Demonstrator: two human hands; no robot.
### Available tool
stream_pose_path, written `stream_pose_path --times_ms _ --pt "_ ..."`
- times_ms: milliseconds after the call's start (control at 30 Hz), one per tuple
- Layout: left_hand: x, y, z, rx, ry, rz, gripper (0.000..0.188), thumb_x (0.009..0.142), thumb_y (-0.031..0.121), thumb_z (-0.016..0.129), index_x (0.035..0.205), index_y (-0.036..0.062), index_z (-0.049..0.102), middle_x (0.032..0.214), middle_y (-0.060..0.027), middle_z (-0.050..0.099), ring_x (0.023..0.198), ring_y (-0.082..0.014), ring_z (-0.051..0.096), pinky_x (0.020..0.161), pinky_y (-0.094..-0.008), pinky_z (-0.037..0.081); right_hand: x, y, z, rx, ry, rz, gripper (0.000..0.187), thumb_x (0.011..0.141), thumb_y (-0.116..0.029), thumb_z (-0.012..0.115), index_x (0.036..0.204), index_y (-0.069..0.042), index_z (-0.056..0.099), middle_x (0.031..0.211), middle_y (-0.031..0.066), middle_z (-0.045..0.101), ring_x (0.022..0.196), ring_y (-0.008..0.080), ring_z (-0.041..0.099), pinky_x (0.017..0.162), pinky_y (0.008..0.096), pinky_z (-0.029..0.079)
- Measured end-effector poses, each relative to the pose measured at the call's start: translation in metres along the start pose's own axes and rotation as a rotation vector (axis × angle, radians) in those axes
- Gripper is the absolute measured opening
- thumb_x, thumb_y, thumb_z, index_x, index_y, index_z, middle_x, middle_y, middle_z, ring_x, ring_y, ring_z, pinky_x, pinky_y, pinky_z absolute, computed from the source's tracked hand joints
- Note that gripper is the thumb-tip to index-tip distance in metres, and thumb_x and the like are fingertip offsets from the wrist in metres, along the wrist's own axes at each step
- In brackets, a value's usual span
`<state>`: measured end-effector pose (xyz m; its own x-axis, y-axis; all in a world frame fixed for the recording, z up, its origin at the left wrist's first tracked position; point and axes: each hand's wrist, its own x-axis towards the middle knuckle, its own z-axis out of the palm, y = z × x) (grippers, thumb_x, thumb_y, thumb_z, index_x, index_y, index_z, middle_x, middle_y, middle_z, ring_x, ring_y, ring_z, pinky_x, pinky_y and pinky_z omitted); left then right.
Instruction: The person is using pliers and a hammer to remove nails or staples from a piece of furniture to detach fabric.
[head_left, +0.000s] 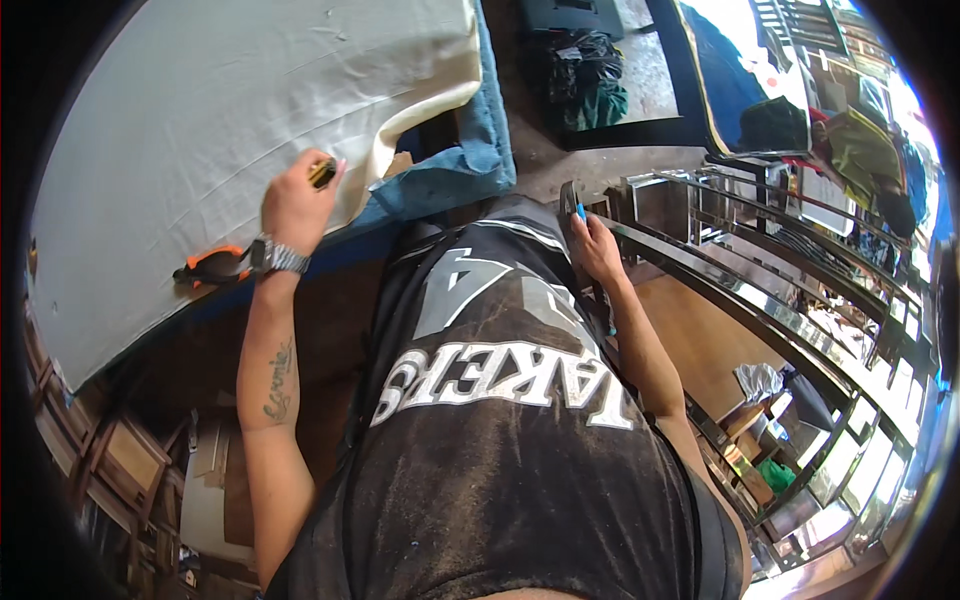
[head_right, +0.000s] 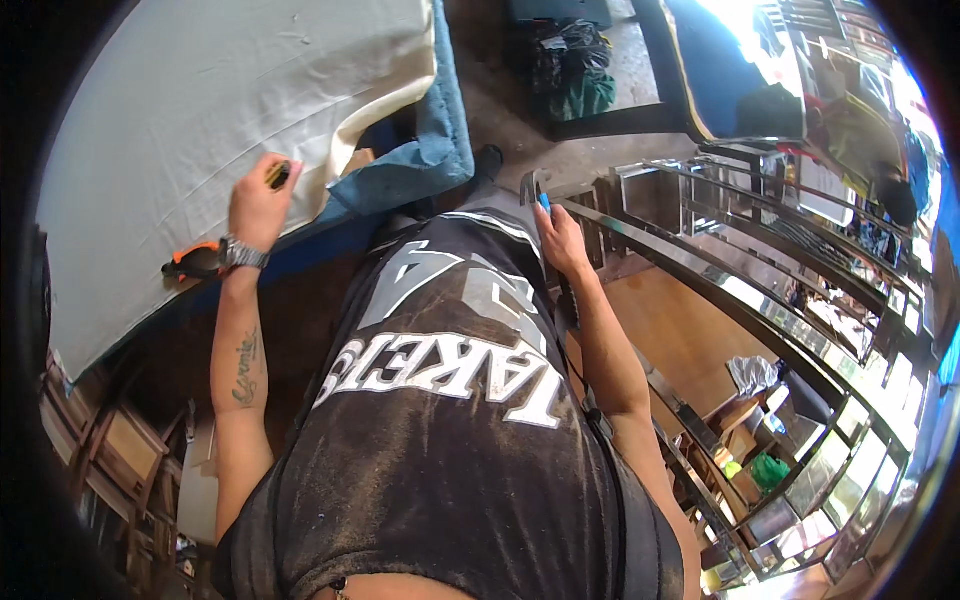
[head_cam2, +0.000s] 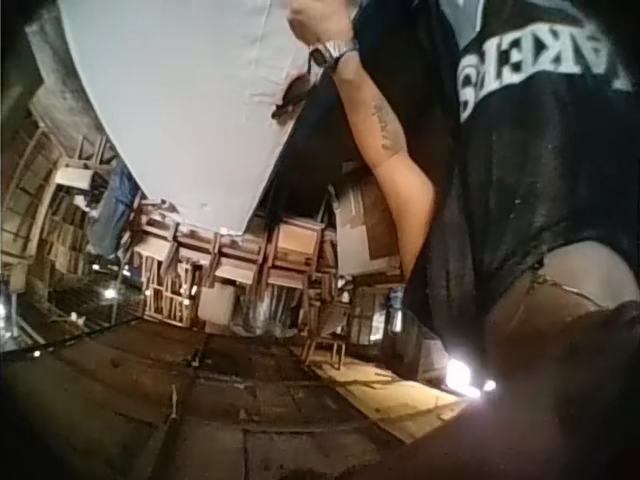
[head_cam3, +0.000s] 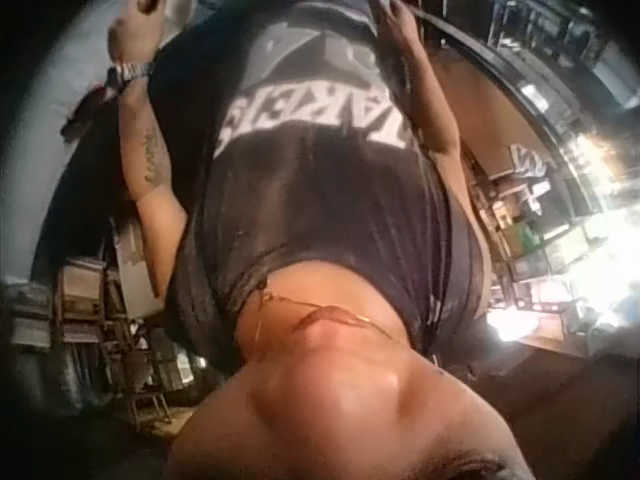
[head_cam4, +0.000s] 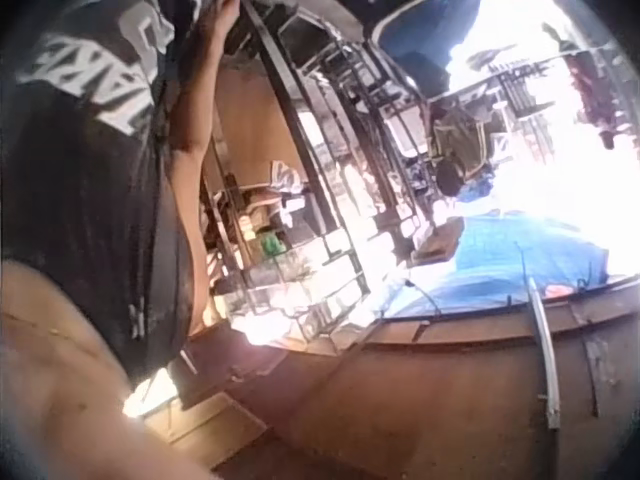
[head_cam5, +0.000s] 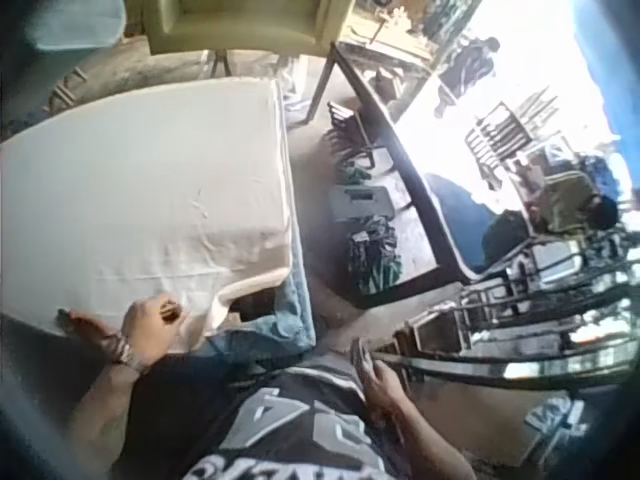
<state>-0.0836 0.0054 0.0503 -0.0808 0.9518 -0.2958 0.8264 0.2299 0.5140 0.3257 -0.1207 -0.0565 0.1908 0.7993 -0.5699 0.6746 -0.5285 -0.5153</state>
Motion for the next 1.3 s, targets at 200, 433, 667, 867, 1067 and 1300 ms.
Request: stream_pose_path --times_ms 200,433,667,867,1067,1300 --pt "-0.028 0.081 0.036 -0.069 -0.072 0.402 0.063 0.071 0.051 0.074 0.119 0.0125 0.056 0.092 -0.0175 0.067 0.082 -0.0312 0.067 0.072 -0.0368 0.052 0.041 0.001 -0.026 0.023 0.075 -0.075 0.046 0.094 -0.045 0.049 0.084 -0.001 0.054 0.063 0.0037 0.048 0.059 0.0124 0.046 0.054 0.0311 0.038" --pt "-0.041 0.052 0.037 0.208 -0.281 0.181 0.026 0.082 0.033 0.066 0.078 0.0066 0.063 0.068 -0.0145 0.061 0.066 -0.0345 0.061 0.057 -0.0423 0.045 0.069 -0.012 -0.05 -0.018 -0.006 -0.102 0.048 0.091 -0.046 0.051 0.091 0.001 0.056 0.074 0.0216 0.059 0.071 0.0366 0.059 0.064 0.0414 0.044" --pt "-0.076 0.115 0.028 0.097 0.016 0.078 0.037 0.075 0.035 0.076 0.099 0.0105 0.062 0.064 -0.0108 0.06 0.057 -0.0247 0.061 0.054 -0.0331 0.046 0.099 0.04 -0.078 0.027 -0.066 -0.053 0.049 0.092 -0.046 0.051 0.086 0.002 0.054 0.071 0.0213 0.058 0.067 0.035 0.058 0.062 0.041 0.043" --pt "-0.059 0.219 0.115 -0.269 -0.232 0.791 0.031 0.082 0.03 0.066 0.065 0.009 0.052 0.06 -0.0058 0.054 0.052 -0.0238 0.057 0.047 -0.0336 0.045 0.107 0.044 -0.086 -0.013 -0.083 -0.139 0.048 0.093 -0.045 0.049 0.084 0.002 0.052 0.068 0.0174 0.055 0.062 0.0267 0.053 0.061 0.0385 0.042" --pt "-0.033 0.219 0.182 -0.273 -0.3 0.702 0.022 0.077 0.028 0.064 0.071 0.0076 0.06 0.068 -0.0115 0.061 0.066 -0.0308 0.062 0.06 -0.0392 0.05 0.111 0.045 -0.093 0.036 -0.081 -0.12 0.048 0.093 -0.044 0.049 0.083 0.002 0.05 0.066 0.016 0.052 0.061 0.0239 0.049 0.061 0.038 0.041" --pt "-0.023 0.2 0.195 -0.195 -0.326 0.6 0.021 0.074 0.029 0.065 0.074 0.0079 0.062 0.074 -0.0117 0.063 0.072 -0.0307 0.063 0.064 -0.0397 0.051 0.115 0.055 -0.093 0.13 -0.117 -0.056 0.045 0.094 -0.041 0.048 0.082 0.002 0.049 0.065 0.0142 0.05 0.06 0.0213 0.047 0.058 0.0376 0.039"
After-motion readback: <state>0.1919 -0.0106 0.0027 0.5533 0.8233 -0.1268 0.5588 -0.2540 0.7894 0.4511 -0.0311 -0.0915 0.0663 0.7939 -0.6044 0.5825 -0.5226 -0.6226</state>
